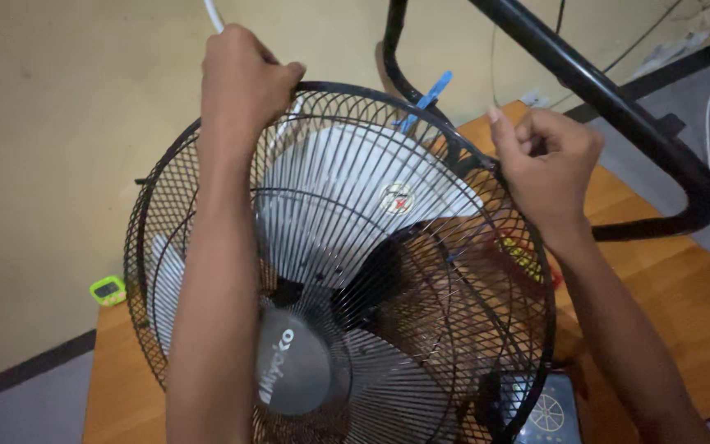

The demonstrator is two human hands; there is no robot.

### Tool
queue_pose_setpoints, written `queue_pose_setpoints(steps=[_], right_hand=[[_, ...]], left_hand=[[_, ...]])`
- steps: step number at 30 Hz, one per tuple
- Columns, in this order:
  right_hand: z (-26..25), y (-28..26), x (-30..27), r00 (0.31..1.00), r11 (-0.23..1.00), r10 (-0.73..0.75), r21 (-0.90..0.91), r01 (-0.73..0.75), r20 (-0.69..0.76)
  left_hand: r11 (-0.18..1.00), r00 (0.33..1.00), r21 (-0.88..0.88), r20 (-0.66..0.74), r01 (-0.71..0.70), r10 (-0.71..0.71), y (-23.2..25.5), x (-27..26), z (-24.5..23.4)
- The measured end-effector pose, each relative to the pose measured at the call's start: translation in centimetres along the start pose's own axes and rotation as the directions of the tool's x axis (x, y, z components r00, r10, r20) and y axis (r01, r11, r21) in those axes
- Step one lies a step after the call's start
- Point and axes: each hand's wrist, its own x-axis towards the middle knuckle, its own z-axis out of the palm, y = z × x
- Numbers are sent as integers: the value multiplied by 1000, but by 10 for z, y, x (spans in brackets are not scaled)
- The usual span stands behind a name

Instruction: The person repeatedly handles the front grille of a standing fan, using a blue plastic clip to secure the power cord to the grille. The hands adjust the cord and clip multiple times around the upper rim of the grille.

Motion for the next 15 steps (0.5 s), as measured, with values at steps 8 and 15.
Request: queue_pose_setpoints(steps=[8,15], right_hand=[[0,5,-5,999,999,-38,-30,38,0],[-13,-15,2,956,917,-257,-276,287,140]], left_hand=[[1000,996,-9,-89,0,-1,-11,0,6],[998,955,-8,-292,-62,57,2,-22,-7]])
